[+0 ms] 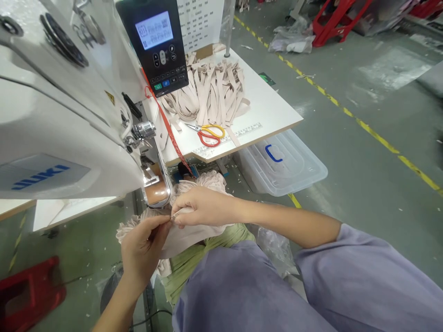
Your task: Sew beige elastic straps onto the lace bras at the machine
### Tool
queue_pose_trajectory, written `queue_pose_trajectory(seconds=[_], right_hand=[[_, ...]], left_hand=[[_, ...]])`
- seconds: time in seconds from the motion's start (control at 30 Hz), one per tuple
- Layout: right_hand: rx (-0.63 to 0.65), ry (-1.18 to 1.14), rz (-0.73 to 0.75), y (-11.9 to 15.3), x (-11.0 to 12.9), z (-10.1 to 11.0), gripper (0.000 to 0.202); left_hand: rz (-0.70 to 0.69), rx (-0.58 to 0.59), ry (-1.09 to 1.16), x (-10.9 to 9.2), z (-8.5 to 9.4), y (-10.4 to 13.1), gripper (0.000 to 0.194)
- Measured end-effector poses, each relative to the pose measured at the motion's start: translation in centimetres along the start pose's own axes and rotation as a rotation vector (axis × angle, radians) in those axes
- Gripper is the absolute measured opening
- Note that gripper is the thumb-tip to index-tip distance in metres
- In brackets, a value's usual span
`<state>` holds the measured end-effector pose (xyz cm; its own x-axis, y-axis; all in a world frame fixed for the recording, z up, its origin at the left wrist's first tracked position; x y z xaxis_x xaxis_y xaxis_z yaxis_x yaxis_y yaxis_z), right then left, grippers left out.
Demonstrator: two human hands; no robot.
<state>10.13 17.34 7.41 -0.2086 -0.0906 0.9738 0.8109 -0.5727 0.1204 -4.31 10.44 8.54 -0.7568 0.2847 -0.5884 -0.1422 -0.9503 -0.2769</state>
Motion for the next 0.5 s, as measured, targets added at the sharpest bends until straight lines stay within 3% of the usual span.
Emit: queue_pose_trajectory(seconds=[0.1, 0.2, 0.37, 0.5], right_hand=[[-0.029, 0.072, 0.032, 0.0, 0.1, -0.1, 0.012], [-0.058, 0.108, 0.046, 0.0, -0.1, -0.4, 0.012], [-0.201, 0.241, 0.173, 0.4, 0.6, -0.5, 0.017], [-0.267, 0.295, 0.235, -0.5, 1.5, 0.3, 0.014]], left_hand=[[0.051, 0.144, 0.012, 0.5, -0.5, -0.5, 0.021], [-0.008, 0.235, -0.078, 0.5, -1.0, -0.6, 0.020], [-0.108, 0.056, -0.329, -0.1, -0.9, -0.2, 0.029], [-0.056, 0.027, -0.309, -0.1, -0.8, -0.7, 0.030]])
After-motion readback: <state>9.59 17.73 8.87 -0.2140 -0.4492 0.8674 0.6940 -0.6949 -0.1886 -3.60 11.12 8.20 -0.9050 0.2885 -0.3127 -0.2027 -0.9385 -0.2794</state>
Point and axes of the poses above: each hand's wrist, its own y-axis away from the middle knuckle, its own z-axis out of the back of the hand, x = y × z, the point moved 6 cm from there along -y, towards the middle knuckle, and after that the axes turned 4 degrees about -y, right-handed, at the moved point
